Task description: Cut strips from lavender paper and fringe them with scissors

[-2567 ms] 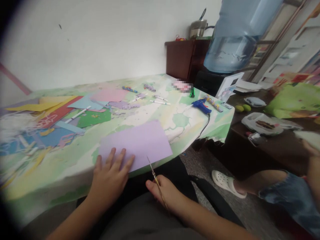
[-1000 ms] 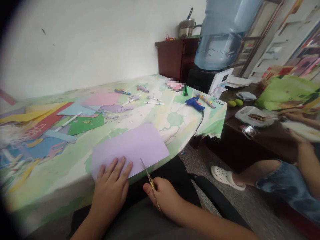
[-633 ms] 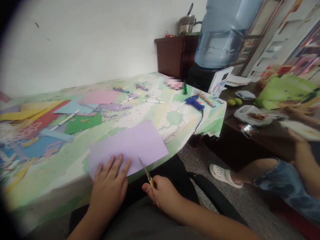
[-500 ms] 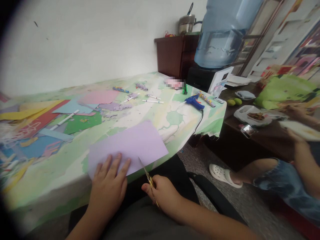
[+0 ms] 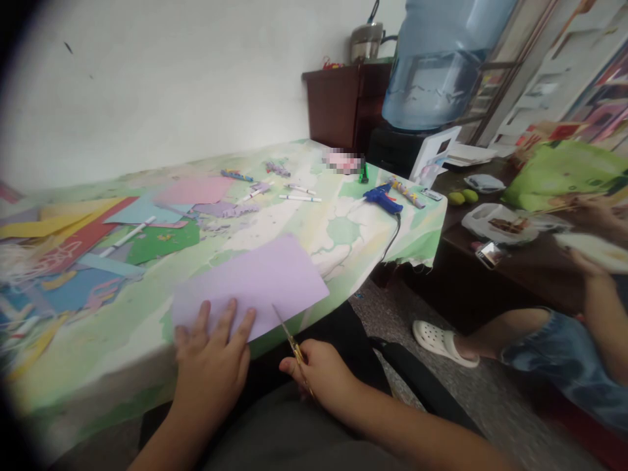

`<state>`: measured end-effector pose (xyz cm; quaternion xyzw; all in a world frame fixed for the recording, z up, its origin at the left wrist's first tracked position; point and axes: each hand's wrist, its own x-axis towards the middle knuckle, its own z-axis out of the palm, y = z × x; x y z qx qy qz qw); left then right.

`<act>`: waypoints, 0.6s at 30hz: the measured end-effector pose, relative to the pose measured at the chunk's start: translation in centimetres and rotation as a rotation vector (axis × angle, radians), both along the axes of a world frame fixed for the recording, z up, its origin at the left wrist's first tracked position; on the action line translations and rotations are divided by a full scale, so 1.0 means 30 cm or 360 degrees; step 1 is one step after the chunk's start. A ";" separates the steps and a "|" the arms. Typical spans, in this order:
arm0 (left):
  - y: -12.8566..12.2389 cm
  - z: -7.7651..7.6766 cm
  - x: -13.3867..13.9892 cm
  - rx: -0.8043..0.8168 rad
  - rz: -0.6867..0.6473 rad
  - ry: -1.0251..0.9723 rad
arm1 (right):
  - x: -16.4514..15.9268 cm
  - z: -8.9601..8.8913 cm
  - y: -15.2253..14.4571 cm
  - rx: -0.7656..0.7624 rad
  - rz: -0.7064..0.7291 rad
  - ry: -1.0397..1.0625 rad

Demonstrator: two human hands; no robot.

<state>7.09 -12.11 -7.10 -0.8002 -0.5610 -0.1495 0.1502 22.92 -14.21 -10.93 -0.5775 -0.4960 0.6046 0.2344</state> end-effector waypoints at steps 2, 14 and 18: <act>0.004 0.012 0.005 0.0057 0.0068 0.0033 | 0.016 0.006 -0.001 -0.0083 0.0039 -0.0030; 0.164 0.091 -0.339 0.0644 -0.0210 -0.0041 | 0.246 0.258 0.075 0.0933 0.0160 0.0231; 0.152 0.124 -0.519 0.0430 0.0193 -0.0203 | 0.224 0.251 0.131 0.0952 0.0188 0.0141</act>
